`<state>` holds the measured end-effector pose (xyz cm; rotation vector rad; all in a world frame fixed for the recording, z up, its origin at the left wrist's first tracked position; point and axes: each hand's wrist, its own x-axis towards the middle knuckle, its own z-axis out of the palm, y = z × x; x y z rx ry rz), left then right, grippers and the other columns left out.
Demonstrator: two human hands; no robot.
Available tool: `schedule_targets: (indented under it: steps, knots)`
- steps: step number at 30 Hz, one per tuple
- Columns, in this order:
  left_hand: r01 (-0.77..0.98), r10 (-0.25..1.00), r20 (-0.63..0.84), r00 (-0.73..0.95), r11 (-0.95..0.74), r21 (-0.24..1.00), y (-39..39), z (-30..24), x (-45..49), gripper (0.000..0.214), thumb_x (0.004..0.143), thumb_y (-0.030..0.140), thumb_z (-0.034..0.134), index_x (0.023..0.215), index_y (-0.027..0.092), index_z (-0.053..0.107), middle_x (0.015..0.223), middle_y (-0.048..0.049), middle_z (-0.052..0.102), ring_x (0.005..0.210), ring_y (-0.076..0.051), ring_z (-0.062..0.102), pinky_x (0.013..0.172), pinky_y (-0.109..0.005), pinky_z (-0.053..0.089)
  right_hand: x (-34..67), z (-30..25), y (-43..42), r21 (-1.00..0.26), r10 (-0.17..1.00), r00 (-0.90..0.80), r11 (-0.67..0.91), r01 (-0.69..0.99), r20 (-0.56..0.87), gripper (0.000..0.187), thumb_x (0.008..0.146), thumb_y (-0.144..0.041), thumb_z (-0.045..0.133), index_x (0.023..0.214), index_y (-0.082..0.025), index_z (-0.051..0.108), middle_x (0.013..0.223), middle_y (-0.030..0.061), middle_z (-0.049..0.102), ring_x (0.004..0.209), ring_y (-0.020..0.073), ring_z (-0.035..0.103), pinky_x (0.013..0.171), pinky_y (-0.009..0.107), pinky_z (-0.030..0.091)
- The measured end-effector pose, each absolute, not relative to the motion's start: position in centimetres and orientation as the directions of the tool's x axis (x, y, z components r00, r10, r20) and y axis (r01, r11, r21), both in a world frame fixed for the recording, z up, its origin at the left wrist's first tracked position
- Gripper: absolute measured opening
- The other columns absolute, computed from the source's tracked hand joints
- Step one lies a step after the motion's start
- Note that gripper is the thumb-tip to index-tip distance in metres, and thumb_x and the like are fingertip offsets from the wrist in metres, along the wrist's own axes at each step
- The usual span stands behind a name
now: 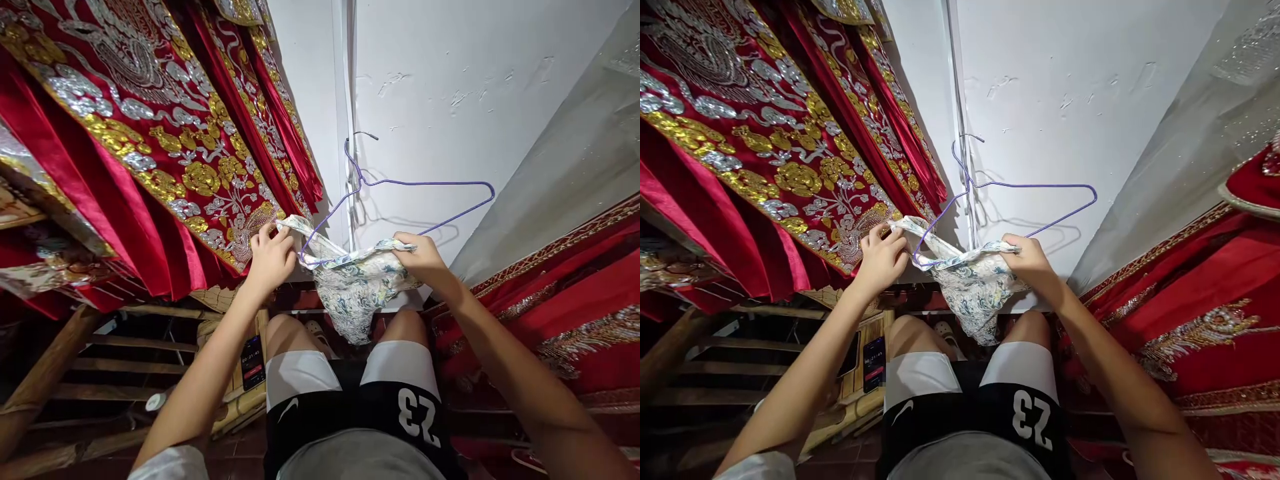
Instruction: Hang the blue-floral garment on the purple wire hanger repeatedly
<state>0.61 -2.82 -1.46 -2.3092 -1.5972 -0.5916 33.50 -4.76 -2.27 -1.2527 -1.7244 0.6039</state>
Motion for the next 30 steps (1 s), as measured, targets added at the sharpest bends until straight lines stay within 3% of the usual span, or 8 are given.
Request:
schedule_targets:
  steps: [5,9,15,21,23,26,28,30]
  knots:
    - [0.908,0.856,0.306,0.417,-0.407,-0.099,-5.3,-2.1,-1.5,0.015,0.085,0.030,0.061,0.091,0.021,0.071,0.131,-0.0124,0.069,0.130,-0.046,0.046,0.098,-0.064,0.042,33.6,-3.2,-4.2,-0.748,0.901,-0.077,0.399,0.531,0.427,0.019,0.082,-0.025,0.055,0.067,-0.021,0.043,0.062,-0.0040,0.035,0.062,0.0128,0.034,0.057,0.028,0.024]
    - [0.893,0.847,0.292,0.443,-0.445,-0.064,-6.2,-0.9,-2.5,0.020,0.090,0.028,0.056,0.094,0.022,0.075,0.139,-0.0122,0.066,0.139,-0.046,0.040,0.104,-0.068,0.039,33.0,-4.0,-3.8,-0.764,0.893,-0.072,0.419,0.490,0.443,0.027,0.084,-0.029,0.057,0.066,-0.022,0.038,0.062,-0.0044,0.031,0.062,0.0127,0.031,0.057,0.029,0.022]
    - [0.722,0.789,0.429,0.440,-0.594,0.354,-4.0,1.1,0.1,0.028,0.099,0.034,0.042,0.083,0.021,0.062,0.143,-0.0119,0.063,0.140,-0.034,0.049,0.117,-0.053,0.038,31.2,-4.1,-4.3,-0.839,0.912,-0.142,0.409,0.360,0.384,0.034,0.089,-0.036,0.057,0.067,-0.023,0.034,0.064,-0.0038,0.032,0.062,0.0133,0.031,0.057,0.029,0.025]
    - [0.553,0.743,0.645,0.178,-0.618,0.560,-0.2,1.1,3.8,0.023,0.092,0.031,0.054,0.110,0.020,0.063,0.103,-0.0062,0.073,0.091,-0.022,0.066,0.084,-0.034,0.051,31.3,-3.5,-5.1,-0.827,0.916,-0.184,0.401,0.394,0.356,0.015,0.087,-0.037,0.062,0.085,-0.022,0.064,0.082,0.0017,0.063,0.079,0.0201,0.057,0.069,0.029,0.043]
    - [0.564,0.747,0.646,0.159,-0.606,0.562,0.5,1.2,3.5,0.025,0.093,0.032,0.055,0.110,0.020,0.068,0.093,-0.0037,0.073,0.080,-0.019,0.063,0.078,-0.031,0.049,32.8,-3.3,-5.5,-0.811,0.914,-0.093,0.394,0.432,0.395,0.035,0.083,-0.033,0.066,0.117,-0.025,0.070,0.100,0.0053,0.072,0.090,0.0251,0.064,0.076,0.034,0.049]
    - [0.594,0.756,0.639,0.143,-0.582,0.555,0.9,1.5,2.7,0.028,0.094,0.038,0.055,0.102,0.019,0.074,0.081,-0.0020,0.071,0.070,-0.017,0.058,0.069,-0.030,0.045,35.9,-2.8,-5.7,-0.808,0.870,0.116,0.386,0.444,0.479,0.085,0.074,-0.028,0.074,0.155,-0.027,0.046,0.093,0.0049,0.074,0.077,0.0255,0.066,0.072,0.037,0.052]
    - [0.597,0.742,0.655,0.142,-0.592,0.541,0.7,1.8,2.5,0.028,0.093,0.039,0.056,0.096,0.018,0.074,0.076,-0.0013,0.068,0.067,-0.016,0.055,0.065,-0.029,0.043,38.0,-2.1,-5.1,-0.784,0.818,0.206,0.393,0.480,0.536,0.102,0.069,-0.024,0.078,0.162,-0.025,0.035,0.082,0.0024,0.072,0.068,0.0234,0.063,0.071,0.038,0.052]
    - [0.613,0.723,0.676,0.142,-0.600,0.514,0.5,2.1,2.6,0.027,0.092,0.039,0.057,0.089,0.018,0.073,0.068,-0.0005,0.063,0.063,-0.016,0.052,0.062,-0.029,0.041,39.4,-1.1,-3.8,-0.753,0.793,0.227,0.383,0.535,0.565,0.093,0.067,-0.021,0.079,0.155,-0.021,0.049,0.081,0.0042,0.073,0.069,0.0228,0.062,0.073,0.039,0.052]
